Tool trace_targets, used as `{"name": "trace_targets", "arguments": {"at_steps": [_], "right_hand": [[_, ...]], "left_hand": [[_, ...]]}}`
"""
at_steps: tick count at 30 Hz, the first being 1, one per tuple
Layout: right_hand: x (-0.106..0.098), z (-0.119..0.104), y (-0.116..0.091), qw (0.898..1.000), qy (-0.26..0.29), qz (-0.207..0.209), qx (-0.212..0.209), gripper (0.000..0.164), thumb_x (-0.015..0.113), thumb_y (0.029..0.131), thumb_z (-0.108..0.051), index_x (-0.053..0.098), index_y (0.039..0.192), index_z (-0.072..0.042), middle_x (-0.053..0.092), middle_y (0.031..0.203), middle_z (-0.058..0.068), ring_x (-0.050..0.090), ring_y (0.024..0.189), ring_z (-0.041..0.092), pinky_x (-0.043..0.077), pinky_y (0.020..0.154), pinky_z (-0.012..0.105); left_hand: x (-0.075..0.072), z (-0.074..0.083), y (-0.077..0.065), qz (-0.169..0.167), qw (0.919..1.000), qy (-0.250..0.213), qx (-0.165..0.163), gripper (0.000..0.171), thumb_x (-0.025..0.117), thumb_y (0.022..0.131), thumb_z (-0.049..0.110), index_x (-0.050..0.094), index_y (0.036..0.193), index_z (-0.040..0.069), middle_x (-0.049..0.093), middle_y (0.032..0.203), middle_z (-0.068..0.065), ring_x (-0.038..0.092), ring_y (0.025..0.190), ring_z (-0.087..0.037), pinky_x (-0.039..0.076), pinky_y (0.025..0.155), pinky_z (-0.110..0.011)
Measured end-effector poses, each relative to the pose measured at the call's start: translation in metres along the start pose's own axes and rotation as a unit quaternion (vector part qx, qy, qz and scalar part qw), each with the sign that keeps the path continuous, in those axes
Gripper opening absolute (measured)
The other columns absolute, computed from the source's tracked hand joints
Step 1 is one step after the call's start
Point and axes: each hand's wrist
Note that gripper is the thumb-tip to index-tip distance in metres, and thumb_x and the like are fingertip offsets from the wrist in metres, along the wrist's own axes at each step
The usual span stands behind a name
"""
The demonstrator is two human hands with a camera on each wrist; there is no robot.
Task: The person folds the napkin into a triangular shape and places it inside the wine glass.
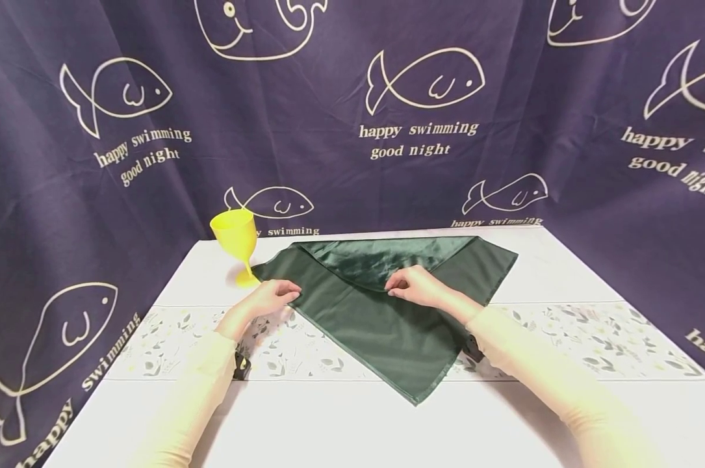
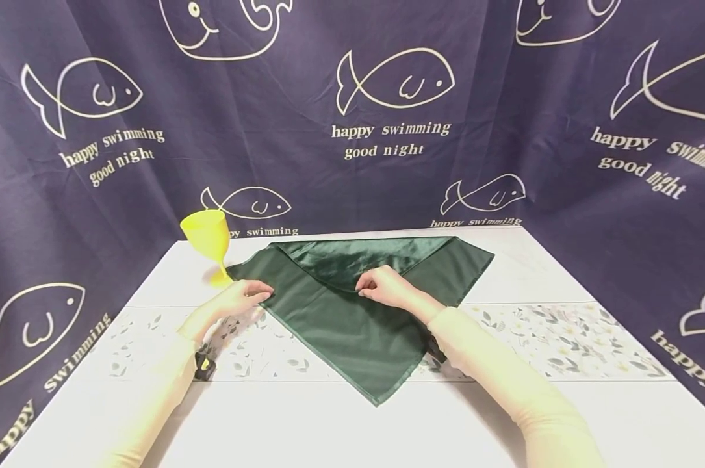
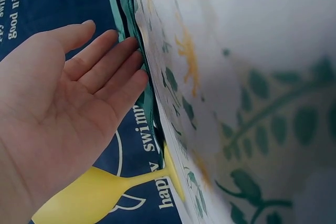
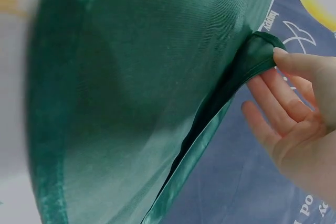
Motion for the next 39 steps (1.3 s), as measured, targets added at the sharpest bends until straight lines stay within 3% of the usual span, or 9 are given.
{"name": "trace_targets", "arguments": {"at_steps": [5,16,30,39], "right_hand": [[0.0,0.001,-0.004,1.0,0.008,-0.001,-0.008,0.009,0.067,0.086,-0.008,0.073,0.092,-0.008,0.072,0.091,0.004,0.069,0.081,0.016,0.056,0.073,0.028],[-0.001,-0.001,-0.013,0.998,0.057,-0.015,0.022,0.011,0.067,0.084,-0.002,0.07,0.094,-0.003,0.072,0.093,0.009,0.07,0.081,0.018,0.056,0.07,0.024],[0.001,-0.003,-0.021,0.997,0.072,-0.004,0.012,0.006,0.072,0.082,-0.013,0.071,0.088,-0.011,0.071,0.088,0.002,0.067,0.076,0.01,0.054,0.068,0.021],[0.001,-0.007,-0.026,0.997,0.077,-0.009,-0.001,0.007,0.07,0.083,-0.012,0.071,0.089,-0.008,0.072,0.089,0.004,0.068,0.078,0.013,0.054,0.071,0.021]], "left_hand": [[0.0,0.0,-0.001,-0.008,0.9998,-0.016,0.01,0.032,0.056,0.095,0.02,0.061,0.12,0.0,0.064,0.118,-0.016,0.06,0.111,-0.031,0.047,0.094,-0.043],[0.002,-0.001,0.0,-0.013,0.9996,-0.02,0.012,0.031,0.057,0.094,0.019,0.062,0.119,0.001,0.064,0.117,-0.015,0.061,0.109,-0.03,0.049,0.093,-0.041],[0.0,0.002,-0.002,-0.013,0.9998,-0.013,0.001,0.03,0.054,0.095,0.02,0.062,0.118,0.002,0.065,0.116,-0.015,0.06,0.111,-0.03,0.048,0.093,-0.043],[0.0,0.005,-0.003,-0.014,0.9998,-0.015,0.003,0.03,0.054,0.095,0.019,0.062,0.118,0.001,0.064,0.117,-0.016,0.059,0.111,-0.031,0.048,0.093,-0.044]]}}
Point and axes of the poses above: each hand's wrist, its own y-axis towards the middle knuckle, its own x-axis out of the palm, z = x × y
